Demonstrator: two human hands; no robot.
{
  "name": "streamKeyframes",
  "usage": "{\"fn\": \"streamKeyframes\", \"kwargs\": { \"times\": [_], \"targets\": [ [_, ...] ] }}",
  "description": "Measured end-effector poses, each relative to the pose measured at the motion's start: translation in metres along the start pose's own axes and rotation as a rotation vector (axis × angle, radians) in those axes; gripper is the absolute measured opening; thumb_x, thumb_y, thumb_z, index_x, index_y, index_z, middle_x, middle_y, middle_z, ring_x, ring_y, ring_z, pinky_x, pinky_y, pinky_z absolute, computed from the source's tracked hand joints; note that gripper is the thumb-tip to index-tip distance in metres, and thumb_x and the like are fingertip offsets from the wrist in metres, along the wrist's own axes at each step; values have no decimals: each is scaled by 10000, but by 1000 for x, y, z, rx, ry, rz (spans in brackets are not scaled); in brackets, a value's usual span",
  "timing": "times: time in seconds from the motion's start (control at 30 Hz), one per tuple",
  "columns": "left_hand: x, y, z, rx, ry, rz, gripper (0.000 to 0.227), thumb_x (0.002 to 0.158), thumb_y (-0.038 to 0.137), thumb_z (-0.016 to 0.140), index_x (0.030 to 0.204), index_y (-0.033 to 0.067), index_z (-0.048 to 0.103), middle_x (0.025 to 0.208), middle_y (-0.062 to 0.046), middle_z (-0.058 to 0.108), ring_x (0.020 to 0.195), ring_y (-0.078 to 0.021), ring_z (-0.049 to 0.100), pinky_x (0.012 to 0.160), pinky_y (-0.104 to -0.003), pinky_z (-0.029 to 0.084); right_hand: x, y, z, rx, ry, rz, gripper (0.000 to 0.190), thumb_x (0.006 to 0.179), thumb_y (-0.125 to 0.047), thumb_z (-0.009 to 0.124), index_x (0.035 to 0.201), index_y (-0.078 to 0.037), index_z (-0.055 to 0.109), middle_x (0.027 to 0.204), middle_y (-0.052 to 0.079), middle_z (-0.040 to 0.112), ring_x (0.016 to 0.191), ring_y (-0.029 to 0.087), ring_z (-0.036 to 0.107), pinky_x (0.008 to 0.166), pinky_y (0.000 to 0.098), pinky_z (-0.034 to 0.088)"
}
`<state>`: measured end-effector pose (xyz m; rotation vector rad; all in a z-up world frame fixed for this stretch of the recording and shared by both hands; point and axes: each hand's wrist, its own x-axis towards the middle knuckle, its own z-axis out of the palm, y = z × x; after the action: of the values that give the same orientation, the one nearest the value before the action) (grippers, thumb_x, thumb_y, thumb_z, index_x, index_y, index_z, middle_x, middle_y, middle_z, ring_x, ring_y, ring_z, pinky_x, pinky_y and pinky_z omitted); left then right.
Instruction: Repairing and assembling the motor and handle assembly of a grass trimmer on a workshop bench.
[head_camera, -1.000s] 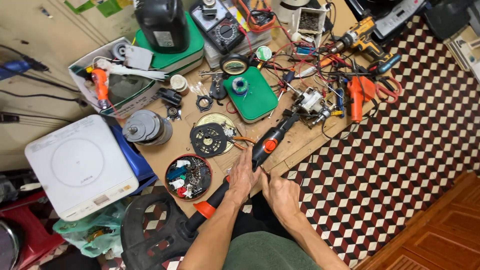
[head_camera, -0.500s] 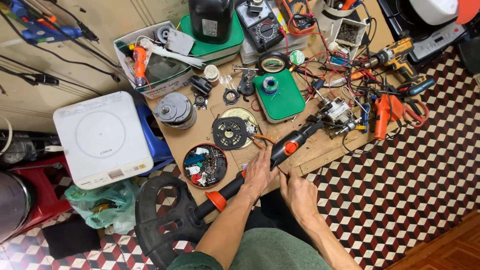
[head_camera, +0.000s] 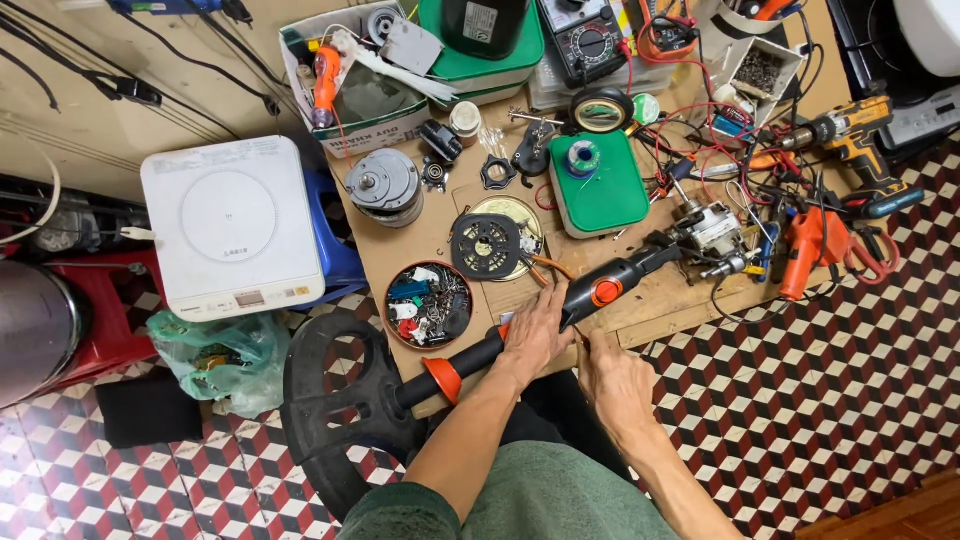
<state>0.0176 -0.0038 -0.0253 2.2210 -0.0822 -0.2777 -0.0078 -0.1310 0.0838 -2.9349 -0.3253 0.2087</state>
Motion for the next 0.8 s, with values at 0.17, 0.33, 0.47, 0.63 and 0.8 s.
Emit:
{"fn": "streamKeyframes", "kwargs": {
  "times": [0.17,0.33,0.47,0.63,0.8],
  "targets": [
    [2,0,-1,-18,9,-11,829,793,220,790,1490,37,380,1426,-215,533,1203,-438,584,1016,-490,472,9,-9,-7,121,-52,332,373,946,-365,656,898,4,683,660,288,665,671,440,700,627,507,553],
    [2,1,-3,-14,6,-9,811,809,226,777,1497,40,389,1436,-212,536,1222,-432,583,1030,-487,471,6,-7,-1,211,-14,463,446,957,-404,615,898,29,703,707,310,668,741,471,702,695,542,552],
    [8,13,-47,24,-77,-36,862,809,347,796,1502,37,386,1495,-233,460,1299,-455,497,1071,-508,409,13,-13,-20,204,-66,422,427,945,-412,603,1051,-12,708,678,297,676,722,465,707,665,537,555],
    [27,-24,-118,-4,90,-192,782,862,438,756,1454,25,457,1502,-226,465,1305,-393,509,1082,-489,387,22,-14,-32,208,-199,401,416,951,-407,575,1157,-63,685,609,260,685,670,428,722,641,518,557],
    [56,-107,-115,59,351,-453,581,917,302,700,1411,27,568,1248,-205,680,1156,-385,647,985,-455,514,21,-11,-47,133,-277,354,358,986,-357,542,1130,-67,693,505,145,648,432,282,656,477,432,531]
  ]
}}
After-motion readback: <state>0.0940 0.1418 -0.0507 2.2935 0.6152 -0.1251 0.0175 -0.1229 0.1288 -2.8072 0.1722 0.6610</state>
